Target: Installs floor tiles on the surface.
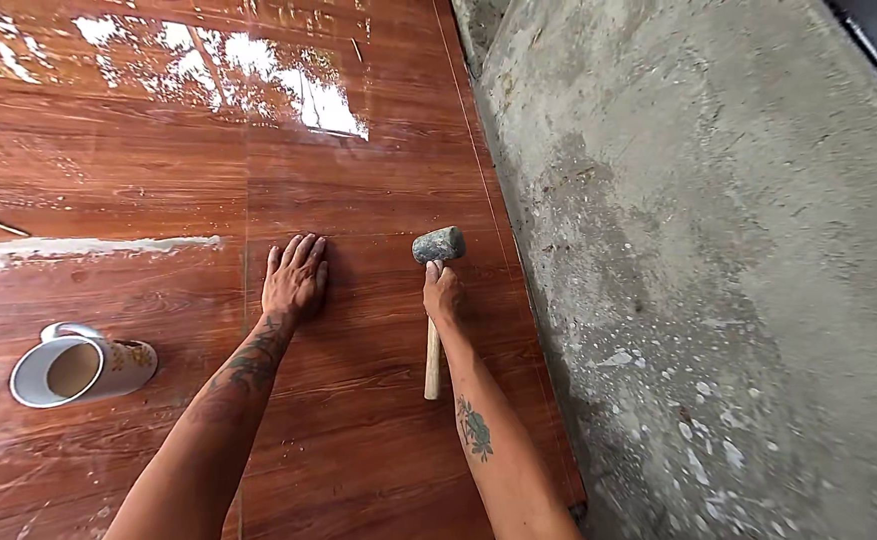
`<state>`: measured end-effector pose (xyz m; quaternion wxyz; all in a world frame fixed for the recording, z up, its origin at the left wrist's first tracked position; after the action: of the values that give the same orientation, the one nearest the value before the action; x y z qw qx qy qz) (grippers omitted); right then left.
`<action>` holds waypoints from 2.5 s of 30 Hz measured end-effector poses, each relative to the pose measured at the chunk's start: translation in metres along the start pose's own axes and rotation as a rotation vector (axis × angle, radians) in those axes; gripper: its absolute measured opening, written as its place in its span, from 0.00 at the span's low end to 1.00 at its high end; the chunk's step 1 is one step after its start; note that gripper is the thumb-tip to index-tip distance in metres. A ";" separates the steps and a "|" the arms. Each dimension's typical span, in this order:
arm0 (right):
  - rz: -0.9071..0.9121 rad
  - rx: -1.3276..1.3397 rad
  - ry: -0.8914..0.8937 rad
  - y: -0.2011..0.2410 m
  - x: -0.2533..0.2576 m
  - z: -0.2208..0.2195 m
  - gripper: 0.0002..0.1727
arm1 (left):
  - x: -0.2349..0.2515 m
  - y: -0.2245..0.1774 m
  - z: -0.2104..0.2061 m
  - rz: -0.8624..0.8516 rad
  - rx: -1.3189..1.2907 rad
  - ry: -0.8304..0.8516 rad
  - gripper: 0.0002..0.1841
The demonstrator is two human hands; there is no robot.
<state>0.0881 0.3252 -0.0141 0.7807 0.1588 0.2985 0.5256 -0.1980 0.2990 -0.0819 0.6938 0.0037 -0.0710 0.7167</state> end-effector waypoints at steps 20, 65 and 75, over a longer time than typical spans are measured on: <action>-0.084 0.061 -0.124 -0.024 0.031 0.039 0.34 | 0.005 0.001 0.001 0.024 0.016 0.011 0.33; 0.172 -0.089 0.052 0.032 -0.062 -0.042 0.33 | -0.005 0.003 0.007 0.084 0.056 0.005 0.30; 0.211 -0.153 0.135 0.037 -0.079 -0.058 0.31 | -0.010 0.000 0.006 0.072 0.028 -0.014 0.30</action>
<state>0.0035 0.2637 -0.0143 0.7090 0.0936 0.2909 0.6356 -0.1987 0.2882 -0.0767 0.6669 0.0159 -0.0658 0.7421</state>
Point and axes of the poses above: each hand's wrist, its own x-axis towards the middle knuckle, its own z-axis out of the back of the hand, y = z × x, the point moved 5 cm from there along x, towards the middle knuckle, and after that the axes turned 8 degrees about x, right-handed, at the moved point
